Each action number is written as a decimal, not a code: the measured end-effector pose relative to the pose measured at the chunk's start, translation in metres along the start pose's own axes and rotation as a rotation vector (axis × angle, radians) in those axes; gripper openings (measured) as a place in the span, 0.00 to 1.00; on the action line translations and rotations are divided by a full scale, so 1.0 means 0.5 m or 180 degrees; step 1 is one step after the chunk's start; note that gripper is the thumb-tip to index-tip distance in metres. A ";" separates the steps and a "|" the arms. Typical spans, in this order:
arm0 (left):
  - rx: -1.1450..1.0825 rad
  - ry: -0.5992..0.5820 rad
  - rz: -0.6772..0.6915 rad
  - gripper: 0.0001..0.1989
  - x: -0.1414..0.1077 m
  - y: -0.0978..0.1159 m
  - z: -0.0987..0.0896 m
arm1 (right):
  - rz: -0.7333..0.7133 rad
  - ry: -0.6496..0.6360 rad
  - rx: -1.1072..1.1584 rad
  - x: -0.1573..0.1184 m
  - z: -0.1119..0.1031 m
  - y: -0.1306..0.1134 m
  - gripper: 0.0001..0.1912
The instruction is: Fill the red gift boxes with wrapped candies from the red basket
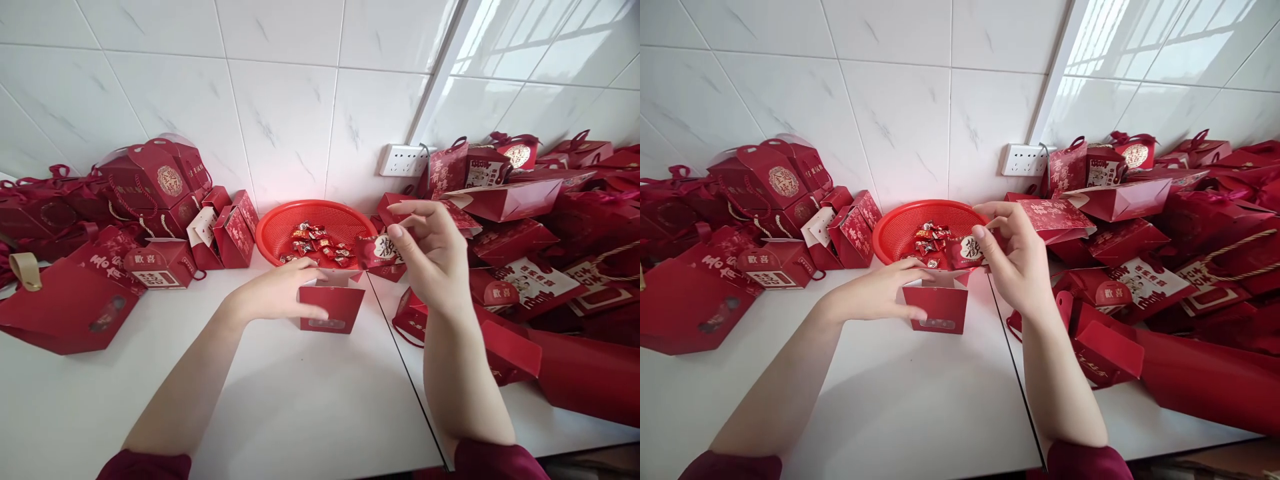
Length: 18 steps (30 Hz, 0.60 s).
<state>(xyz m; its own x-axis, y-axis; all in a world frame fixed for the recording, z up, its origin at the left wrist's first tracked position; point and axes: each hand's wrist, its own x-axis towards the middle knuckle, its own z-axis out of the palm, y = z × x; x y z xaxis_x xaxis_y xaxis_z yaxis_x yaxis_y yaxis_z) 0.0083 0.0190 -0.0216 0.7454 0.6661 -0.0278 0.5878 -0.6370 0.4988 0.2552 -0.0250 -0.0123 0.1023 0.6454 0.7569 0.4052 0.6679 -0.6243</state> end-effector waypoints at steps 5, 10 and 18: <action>-0.0184 -0.0099 0.0063 0.19 -0.006 0.021 -0.008 | -0.0006 0.0165 -0.0206 0.001 -0.024 -0.005 0.10; -0.0165 -0.0156 0.0098 0.15 -0.005 0.028 -0.004 | 0.0009 0.0208 -0.0287 -0.001 -0.038 -0.019 0.08; -0.0094 -0.0097 0.0115 0.15 -0.006 0.035 0.001 | -0.0110 -0.0016 -0.0286 -0.003 -0.030 -0.018 0.03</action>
<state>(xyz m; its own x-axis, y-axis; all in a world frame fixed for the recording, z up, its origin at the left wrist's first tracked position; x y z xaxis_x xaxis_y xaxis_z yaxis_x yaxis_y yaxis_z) 0.0165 0.0057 -0.0133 0.7754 0.6305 -0.0354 0.5512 -0.6484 0.5252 0.2650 -0.0377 -0.0049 0.0826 0.6246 0.7766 0.4883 0.6539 -0.5779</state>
